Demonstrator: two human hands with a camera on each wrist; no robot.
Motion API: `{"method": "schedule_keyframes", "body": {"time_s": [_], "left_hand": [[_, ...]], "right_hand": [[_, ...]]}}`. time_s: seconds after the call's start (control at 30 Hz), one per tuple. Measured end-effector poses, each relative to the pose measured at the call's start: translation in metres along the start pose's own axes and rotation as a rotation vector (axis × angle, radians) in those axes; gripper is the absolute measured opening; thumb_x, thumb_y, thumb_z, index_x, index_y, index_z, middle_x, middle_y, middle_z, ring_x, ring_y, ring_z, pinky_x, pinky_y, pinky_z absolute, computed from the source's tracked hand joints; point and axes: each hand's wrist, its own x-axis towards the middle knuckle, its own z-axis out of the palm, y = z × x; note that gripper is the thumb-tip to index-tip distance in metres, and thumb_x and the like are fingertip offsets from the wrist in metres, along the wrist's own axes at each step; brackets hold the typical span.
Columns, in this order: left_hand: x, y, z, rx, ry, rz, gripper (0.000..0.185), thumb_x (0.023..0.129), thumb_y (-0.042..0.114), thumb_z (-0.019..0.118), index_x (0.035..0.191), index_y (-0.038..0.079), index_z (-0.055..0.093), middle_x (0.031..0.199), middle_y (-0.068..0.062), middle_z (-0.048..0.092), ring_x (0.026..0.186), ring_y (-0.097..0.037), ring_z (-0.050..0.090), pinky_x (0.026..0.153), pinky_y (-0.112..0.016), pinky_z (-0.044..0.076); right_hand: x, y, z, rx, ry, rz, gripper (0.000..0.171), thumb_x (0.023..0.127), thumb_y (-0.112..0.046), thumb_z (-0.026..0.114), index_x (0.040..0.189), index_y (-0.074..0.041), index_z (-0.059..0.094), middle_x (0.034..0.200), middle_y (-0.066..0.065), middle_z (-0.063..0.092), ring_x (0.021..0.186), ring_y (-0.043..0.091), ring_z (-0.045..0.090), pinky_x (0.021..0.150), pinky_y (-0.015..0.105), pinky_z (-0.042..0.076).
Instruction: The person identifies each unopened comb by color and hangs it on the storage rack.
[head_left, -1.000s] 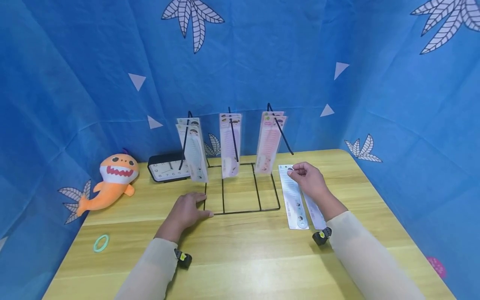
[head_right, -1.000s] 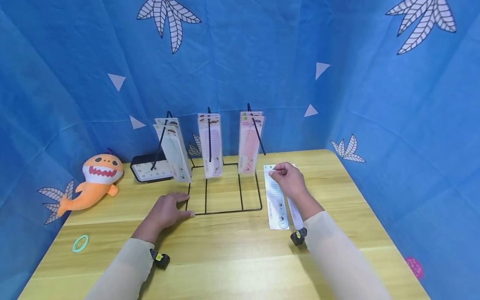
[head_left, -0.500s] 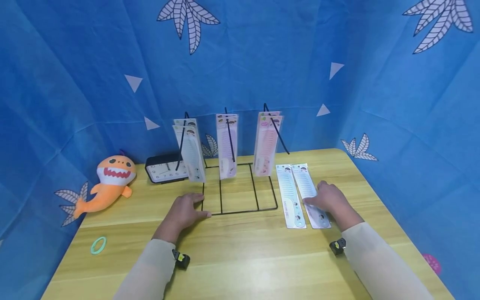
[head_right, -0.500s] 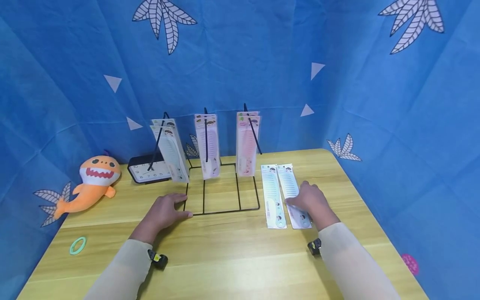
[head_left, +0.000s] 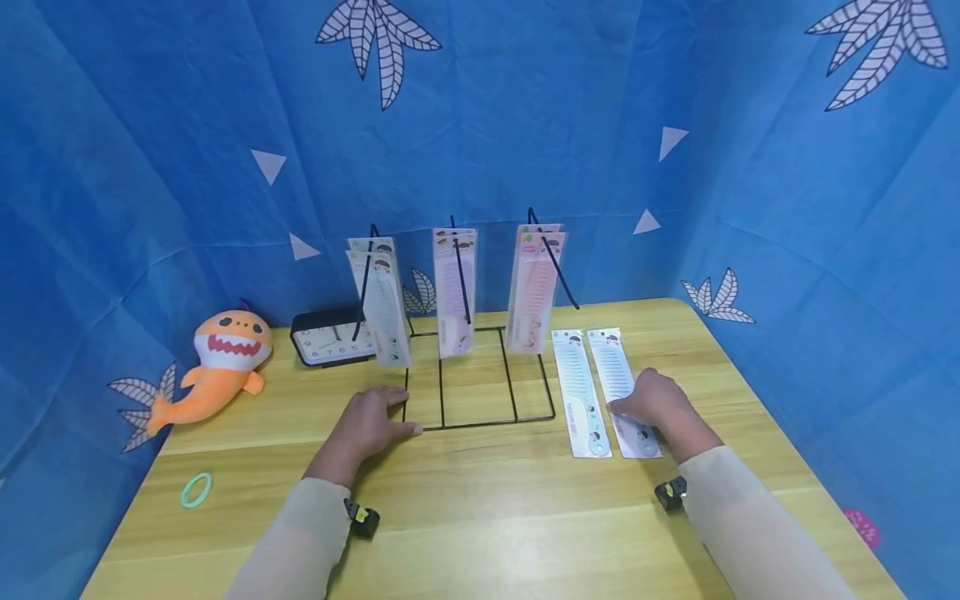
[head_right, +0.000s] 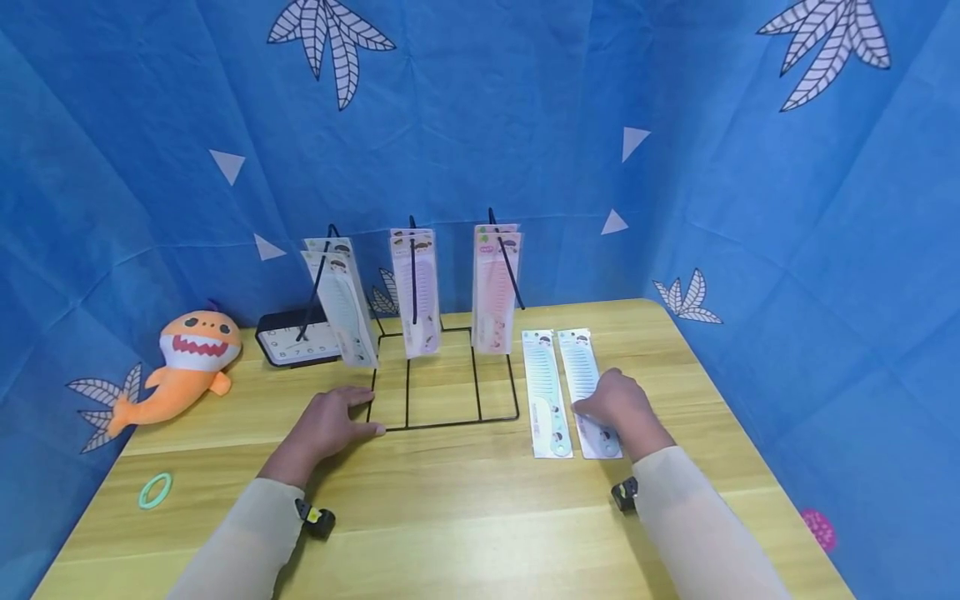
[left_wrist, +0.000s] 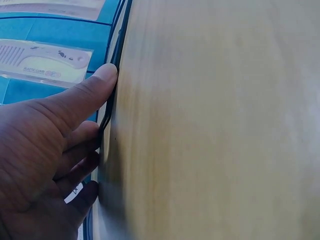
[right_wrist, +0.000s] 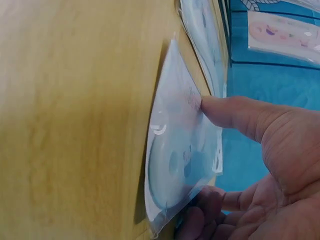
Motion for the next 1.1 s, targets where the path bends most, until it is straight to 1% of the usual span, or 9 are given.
{"method": "schedule_keyframes", "body": {"time_s": [0.07,0.17,0.33,0.53,0.73,0.87,0.93,1.0,1.1], "left_hand": [[0.0,-0.001,0.001,-0.002,0.001,0.003,0.073,0.091,0.037,0.091,0.152,0.007,0.064,0.163,-0.019,0.056,0.155,-0.045,0.046,0.13,-0.061,0.038],[0.0,-0.001,0.001,-0.005,-0.002,0.003,0.074,0.091,0.038,0.091,0.152,0.007,0.063,0.163,-0.019,0.055,0.156,-0.045,0.045,0.13,-0.061,0.038],[-0.001,-0.002,0.0,-0.006,-0.002,0.001,0.073,0.092,0.039,0.09,0.153,0.008,0.064,0.164,-0.017,0.055,0.156,-0.044,0.045,0.13,-0.06,0.037],[0.0,-0.002,-0.001,-0.006,0.0,0.005,0.074,0.092,0.039,0.09,0.153,0.008,0.063,0.164,-0.016,0.055,0.156,-0.044,0.045,0.13,-0.06,0.037],[0.001,-0.001,-0.001,-0.004,-0.01,-0.009,0.075,0.091,0.04,0.091,0.154,0.01,0.063,0.165,-0.015,0.054,0.157,-0.043,0.043,0.131,-0.06,0.036],[0.0,0.002,-0.002,-0.005,-0.012,-0.022,0.076,0.09,0.04,0.091,0.154,0.01,0.063,0.165,-0.013,0.054,0.158,-0.043,0.043,0.131,-0.06,0.035],[0.0,0.002,-0.003,-0.005,-0.012,-0.023,0.075,0.091,0.04,0.091,0.154,0.009,0.063,0.165,-0.014,0.054,0.158,-0.043,0.043,0.131,-0.06,0.035],[0.0,0.002,-0.003,-0.006,-0.015,-0.025,0.075,0.091,0.039,0.091,0.154,0.01,0.062,0.166,-0.014,0.054,0.158,-0.043,0.043,0.131,-0.06,0.035],[-0.001,0.002,-0.003,-0.003,-0.02,-0.024,0.075,0.092,0.039,0.09,0.154,0.009,0.062,0.166,-0.014,0.054,0.157,-0.043,0.043,0.131,-0.061,0.035]], "right_hand": [[0.001,0.001,-0.001,0.015,-0.009,0.009,0.078,0.095,-0.034,0.082,0.138,0.019,0.043,0.104,0.024,0.063,0.087,0.031,0.068,0.066,0.034,0.057],[0.003,0.003,-0.002,0.027,-0.019,0.017,0.073,0.096,-0.034,0.082,0.135,0.017,0.047,0.103,0.024,0.063,0.087,0.031,0.068,0.066,0.033,0.057],[0.004,0.007,-0.004,0.018,-0.015,-0.002,0.054,0.1,-0.028,0.075,0.127,0.015,0.056,0.099,0.022,0.065,0.084,0.03,0.068,0.064,0.032,0.056],[0.004,0.015,-0.007,0.014,0.019,-0.051,0.038,0.104,-0.021,0.065,0.123,0.012,0.059,0.099,0.021,0.066,0.084,0.029,0.066,0.064,0.032,0.055],[-0.003,0.025,-0.017,-0.001,0.103,-0.108,0.041,0.108,-0.018,0.058,0.134,0.013,0.056,0.115,0.029,0.068,0.09,0.032,0.066,0.067,0.035,0.055],[-0.008,0.026,-0.03,0.06,0.136,-0.084,0.047,0.111,-0.018,0.053,0.146,0.012,0.051,0.132,0.035,0.063,0.102,0.038,0.068,0.073,0.04,0.06],[-0.011,0.026,-0.038,0.112,0.18,-0.091,0.049,0.112,-0.02,0.052,0.149,0.012,0.048,0.137,0.037,0.061,0.108,0.042,0.068,0.075,0.042,0.062],[-0.014,0.026,-0.045,0.188,0.245,-0.125,0.05,0.113,-0.022,0.052,0.151,0.01,0.047,0.139,0.037,0.06,0.114,0.045,0.068,0.076,0.039,0.062],[-0.022,0.024,-0.055,0.372,0.332,-0.221,0.048,0.115,-0.025,0.051,0.152,0.006,0.046,0.137,0.029,0.059,0.119,0.041,0.068,0.076,0.03,0.061]]}}
